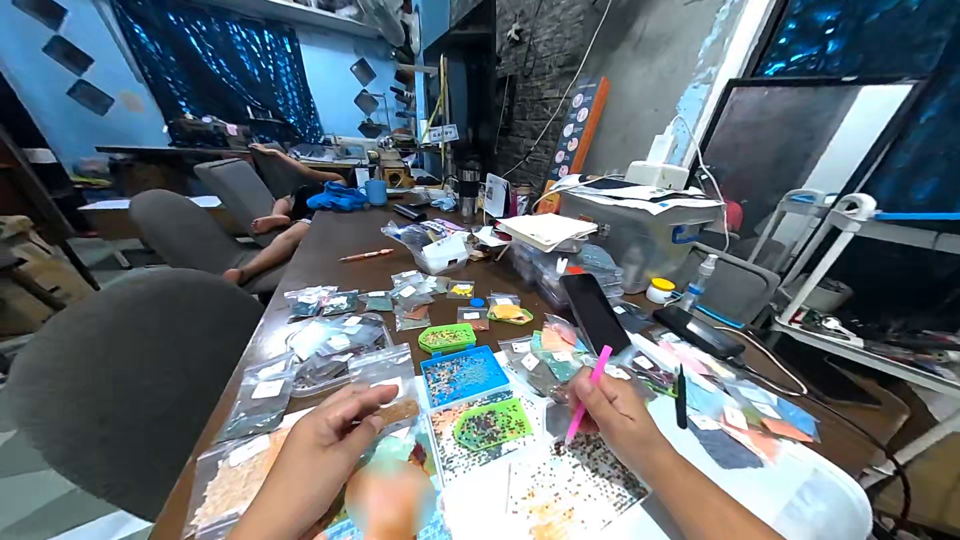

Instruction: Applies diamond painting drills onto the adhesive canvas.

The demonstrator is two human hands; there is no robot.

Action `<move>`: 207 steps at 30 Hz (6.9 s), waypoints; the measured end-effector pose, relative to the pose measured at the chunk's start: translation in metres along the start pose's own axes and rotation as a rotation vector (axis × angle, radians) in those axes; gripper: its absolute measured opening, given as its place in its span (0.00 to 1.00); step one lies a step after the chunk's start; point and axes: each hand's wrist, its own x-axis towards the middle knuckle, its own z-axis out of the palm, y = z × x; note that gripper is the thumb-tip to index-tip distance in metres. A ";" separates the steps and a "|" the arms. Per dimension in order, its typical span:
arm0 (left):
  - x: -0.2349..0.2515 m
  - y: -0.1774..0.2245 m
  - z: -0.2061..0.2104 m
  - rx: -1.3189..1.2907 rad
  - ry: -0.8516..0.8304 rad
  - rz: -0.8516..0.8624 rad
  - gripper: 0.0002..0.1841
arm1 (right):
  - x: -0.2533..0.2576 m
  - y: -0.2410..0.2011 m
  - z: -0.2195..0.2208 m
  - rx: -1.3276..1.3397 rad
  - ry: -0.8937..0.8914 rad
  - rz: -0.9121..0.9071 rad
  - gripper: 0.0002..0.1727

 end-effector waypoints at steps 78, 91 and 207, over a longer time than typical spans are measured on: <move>-0.008 0.015 -0.005 0.027 -0.134 0.029 0.15 | 0.006 0.004 -0.035 -0.153 -0.094 0.201 0.20; -0.007 0.014 -0.007 0.052 -0.143 0.042 0.15 | 0.006 -0.001 -0.032 -0.087 -0.155 0.200 0.18; -0.007 0.015 -0.008 0.052 -0.154 0.030 0.14 | 0.003 -0.013 -0.032 0.018 -0.439 0.259 0.17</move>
